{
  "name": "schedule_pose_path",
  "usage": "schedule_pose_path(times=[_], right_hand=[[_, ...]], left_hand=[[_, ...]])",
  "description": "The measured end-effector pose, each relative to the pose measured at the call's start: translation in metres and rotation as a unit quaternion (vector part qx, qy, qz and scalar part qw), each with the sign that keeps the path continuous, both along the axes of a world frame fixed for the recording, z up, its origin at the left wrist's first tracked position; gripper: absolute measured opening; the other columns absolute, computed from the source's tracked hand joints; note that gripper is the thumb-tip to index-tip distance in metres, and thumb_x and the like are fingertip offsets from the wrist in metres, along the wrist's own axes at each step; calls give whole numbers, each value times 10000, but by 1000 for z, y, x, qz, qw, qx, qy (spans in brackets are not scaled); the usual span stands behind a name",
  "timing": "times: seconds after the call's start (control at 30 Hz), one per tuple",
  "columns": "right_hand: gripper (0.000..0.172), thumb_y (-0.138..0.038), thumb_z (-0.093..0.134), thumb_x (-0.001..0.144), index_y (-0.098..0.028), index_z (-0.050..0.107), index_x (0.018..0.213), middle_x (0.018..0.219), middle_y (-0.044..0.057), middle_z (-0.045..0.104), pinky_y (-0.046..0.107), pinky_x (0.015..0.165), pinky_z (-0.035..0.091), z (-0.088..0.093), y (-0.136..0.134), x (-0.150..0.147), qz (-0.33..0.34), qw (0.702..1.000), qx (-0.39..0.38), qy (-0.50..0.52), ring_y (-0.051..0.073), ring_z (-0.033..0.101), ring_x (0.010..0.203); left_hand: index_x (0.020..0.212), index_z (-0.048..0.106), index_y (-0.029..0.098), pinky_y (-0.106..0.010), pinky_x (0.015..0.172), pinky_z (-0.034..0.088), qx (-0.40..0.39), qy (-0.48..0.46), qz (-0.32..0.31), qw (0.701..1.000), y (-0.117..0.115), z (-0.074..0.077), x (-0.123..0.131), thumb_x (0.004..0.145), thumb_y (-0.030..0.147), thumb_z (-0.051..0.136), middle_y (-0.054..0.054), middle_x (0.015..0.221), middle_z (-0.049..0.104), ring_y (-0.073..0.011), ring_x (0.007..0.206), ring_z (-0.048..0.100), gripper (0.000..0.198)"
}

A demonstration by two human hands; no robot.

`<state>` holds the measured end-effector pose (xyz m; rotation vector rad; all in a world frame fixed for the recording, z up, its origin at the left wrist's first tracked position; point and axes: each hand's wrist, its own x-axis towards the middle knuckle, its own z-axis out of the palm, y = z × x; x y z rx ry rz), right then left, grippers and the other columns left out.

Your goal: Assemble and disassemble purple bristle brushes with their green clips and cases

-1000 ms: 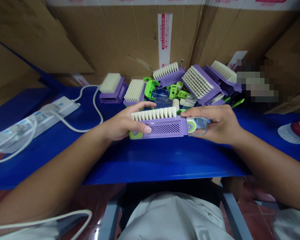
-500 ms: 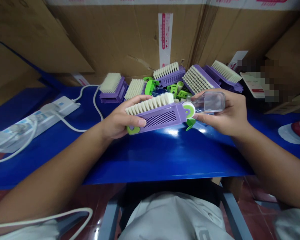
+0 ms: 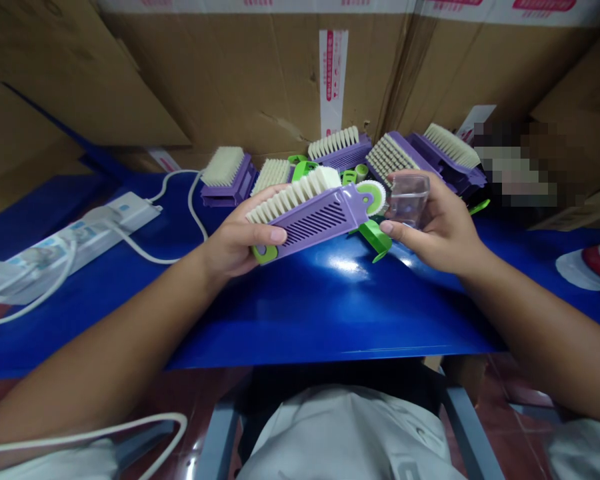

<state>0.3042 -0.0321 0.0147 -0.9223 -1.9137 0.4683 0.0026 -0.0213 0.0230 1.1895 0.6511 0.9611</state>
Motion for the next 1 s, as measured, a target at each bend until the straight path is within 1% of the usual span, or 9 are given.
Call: schedule_pose_path(times=[0.17,0.27,0.37,0.47,0.53,0.63,0.73,0.83,1.0], right_hand=[[720,-439,886,792,-335,495,1387,1020,-1,727,308,716,655,-1,1,1,22,999,-23,6,202,757,826],[694,-443,917,750,-324,509,1299,928,-21,729,297,678,651,-2,2,-1,27,999,-31,28,196,758,783],[655,-407,941,717,-307,536,1222,889,-28,719,278,664,639,-3,1,-3,18,998,-25,46,191,758,778],[642,-369,934,724,-305,562,1243,924,-29,708,268,648,626,-4,1,-3,22,999,-20,42,170,743,735],[623,-380,900,764,-308,578,1293,1027,-7,702,293,703,640,-5,0,-2,21,999,-16,34,174,746,783],[564,-389,849,816,-309,623,1327,1184,43,693,378,837,655,-3,0,0,-7,1000,19,-4,238,733,990],[529,-359,833,830,-312,652,1325,1200,62,703,430,902,648,0,-1,0,-35,997,55,-35,283,699,1092],[577,-323,810,848,-322,580,1378,1166,51,693,356,827,665,1,-2,-1,-30,999,14,2,235,732,985],[392,-305,796,865,-313,594,1201,1197,28,680,301,744,680,-2,2,1,20,994,-61,91,202,782,907]], left_hand=[[1313,597,194,-346,870,586,23,5,1,1000,3,-6,0,587,311,827,-42,1134,778,-307,1111,717,771],[1346,578,184,-377,946,582,32,3,12,999,3,-5,1,593,317,815,-59,1164,774,-329,1202,685,801],[1339,584,179,-380,961,584,36,-2,18,999,2,-4,3,589,308,806,-68,1156,778,-334,1224,676,793],[1336,589,185,-386,988,579,43,-8,18,999,2,-3,3,602,311,797,-60,1152,781,-333,1239,669,772],[1326,597,181,-394,1005,575,46,-13,12,999,3,-3,3,617,311,793,-56,1144,785,-332,1246,666,746],[1298,617,175,-386,1005,578,47,-20,13,999,2,-3,4,616,299,799,-46,1104,796,-325,1239,672,717],[1316,619,191,-374,994,586,52,-26,23,998,1,0,5,619,285,791,-28,1035,808,-308,1204,693,724],[1350,602,189,-371,979,596,59,-42,22,997,1,2,7,622,268,770,-24,985,812,-294,1136,726,751],[1390,572,196,-361,925,616,57,-35,12,998,4,0,7,631,298,765,-27,1036,808,-294,1092,739,789]])
